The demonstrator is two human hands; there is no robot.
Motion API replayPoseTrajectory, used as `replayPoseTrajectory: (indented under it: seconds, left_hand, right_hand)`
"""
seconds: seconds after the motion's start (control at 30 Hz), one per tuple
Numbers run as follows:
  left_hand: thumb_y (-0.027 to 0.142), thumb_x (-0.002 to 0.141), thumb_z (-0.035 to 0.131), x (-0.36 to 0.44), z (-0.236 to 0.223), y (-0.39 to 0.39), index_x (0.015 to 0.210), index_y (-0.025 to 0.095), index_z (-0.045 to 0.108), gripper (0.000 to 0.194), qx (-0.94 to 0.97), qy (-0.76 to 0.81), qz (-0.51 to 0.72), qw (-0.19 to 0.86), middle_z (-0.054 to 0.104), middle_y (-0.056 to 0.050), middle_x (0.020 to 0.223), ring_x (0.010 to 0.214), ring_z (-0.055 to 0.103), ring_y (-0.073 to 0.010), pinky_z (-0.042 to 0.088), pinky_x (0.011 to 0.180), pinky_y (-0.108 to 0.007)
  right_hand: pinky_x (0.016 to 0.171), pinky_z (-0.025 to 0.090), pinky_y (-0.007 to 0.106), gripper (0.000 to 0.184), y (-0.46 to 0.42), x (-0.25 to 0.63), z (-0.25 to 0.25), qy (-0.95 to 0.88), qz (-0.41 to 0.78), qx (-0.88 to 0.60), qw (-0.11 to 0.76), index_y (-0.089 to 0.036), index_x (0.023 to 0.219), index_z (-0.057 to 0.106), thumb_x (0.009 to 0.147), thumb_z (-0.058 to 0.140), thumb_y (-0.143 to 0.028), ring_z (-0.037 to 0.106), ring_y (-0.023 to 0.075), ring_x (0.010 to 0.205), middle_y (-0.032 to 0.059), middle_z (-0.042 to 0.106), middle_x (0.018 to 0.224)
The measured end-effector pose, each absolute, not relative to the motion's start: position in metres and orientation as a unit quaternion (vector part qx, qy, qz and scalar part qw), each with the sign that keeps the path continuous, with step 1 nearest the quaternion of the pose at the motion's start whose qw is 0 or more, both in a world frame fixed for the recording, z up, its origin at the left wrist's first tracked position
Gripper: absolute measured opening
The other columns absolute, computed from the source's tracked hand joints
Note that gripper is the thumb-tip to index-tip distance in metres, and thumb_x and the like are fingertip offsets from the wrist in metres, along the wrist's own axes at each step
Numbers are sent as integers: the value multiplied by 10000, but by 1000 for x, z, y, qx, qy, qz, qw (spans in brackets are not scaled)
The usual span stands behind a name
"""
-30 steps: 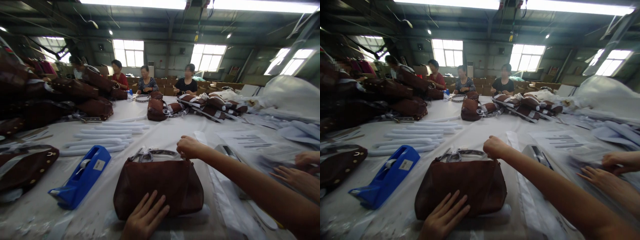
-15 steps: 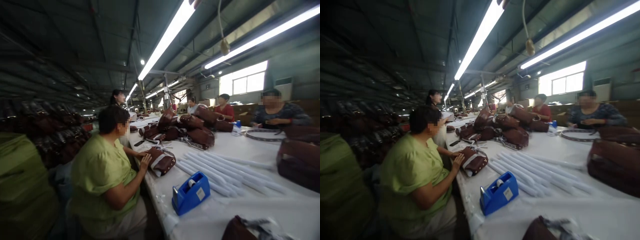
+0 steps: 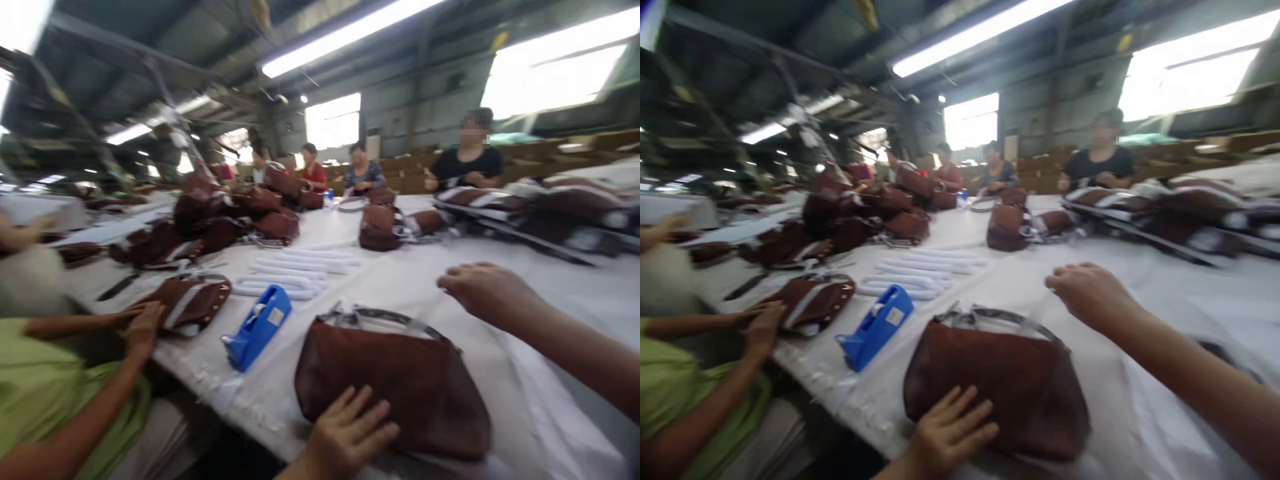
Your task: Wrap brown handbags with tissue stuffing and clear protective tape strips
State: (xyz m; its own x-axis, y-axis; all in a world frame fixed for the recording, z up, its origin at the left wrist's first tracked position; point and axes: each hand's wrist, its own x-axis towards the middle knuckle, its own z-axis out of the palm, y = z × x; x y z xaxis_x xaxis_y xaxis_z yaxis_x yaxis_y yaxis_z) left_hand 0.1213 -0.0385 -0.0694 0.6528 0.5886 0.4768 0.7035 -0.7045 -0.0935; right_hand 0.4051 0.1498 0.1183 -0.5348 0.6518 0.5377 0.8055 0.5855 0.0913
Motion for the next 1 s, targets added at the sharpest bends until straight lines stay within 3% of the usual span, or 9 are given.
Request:
replayPoseTrajectory:
  seconds: [0.07,0.1,0.23,0.43,0.63,0.77,0.87,1.0]
  left_hand:
    - [134,956,505,126,-62,-44,1365,284,565,440,-890,-321,-251,205,561,2,1421,1330,512,-256,512,1058,-436]
    - [112,968,476,126,-58,-43,1380,265,549,446,-887,-313,-264,211,538,-4,1448,1355,486,-252,496,1078,-428]
    - [93,987,432,120,-48,-35,1385,260,543,445,-881,-307,-290,213,510,8,1479,1380,459,-240,486,1091,-399]
    - [89,988,428,120,-46,-32,1390,251,536,447,-881,-312,-281,218,533,13,1456,1354,493,-249,521,1049,-406]
    - [104,998,400,119,-42,-24,1422,246,496,457,-889,-320,-261,199,529,-1,1458,1358,490,-245,526,1044,-420]
    - [97,993,413,118,-46,-15,1427,248,491,467,-887,-321,-269,196,537,-10,1452,1359,487,-239,515,1057,-416]
    - [86,981,435,118,-50,-8,1419,249,505,472,-879,-323,-287,201,555,-15,1436,1370,472,-235,496,1079,-413]
    - [89,979,436,119,-51,-7,1402,253,528,463,-879,-324,-283,204,576,-16,1419,1374,469,-222,477,1098,-403]
  right_hand:
    - [691,445,309,176,125,425,136,-881,-161,-436,90,-209,745,720,897,636,-175,675,174,744,61,708,772]
    - [686,440,303,140,116,427,142,-882,-151,-443,60,-230,810,734,896,633,-186,679,182,773,44,722,827]
    - [654,426,264,121,77,415,139,-872,-85,-467,119,-282,944,731,901,632,-227,677,167,813,-4,728,937]
    - [695,467,250,140,5,399,76,-884,-20,-425,195,-228,926,691,913,584,-137,645,157,781,20,697,858]
    - [792,540,331,222,-27,387,35,-869,-75,-405,275,-182,1026,683,916,521,-77,658,194,820,62,720,879]
    - [967,542,412,385,-30,386,19,-860,-96,-374,334,-187,1087,692,847,449,-9,673,214,1021,76,742,1036]
    - [1016,540,417,446,-30,385,-3,-854,-101,-361,360,-183,1122,690,830,420,20,663,201,1133,76,736,1144]
    - [1028,541,424,449,-31,384,-31,-841,-104,-359,391,-191,1134,687,847,429,40,679,195,1127,65,748,1134]
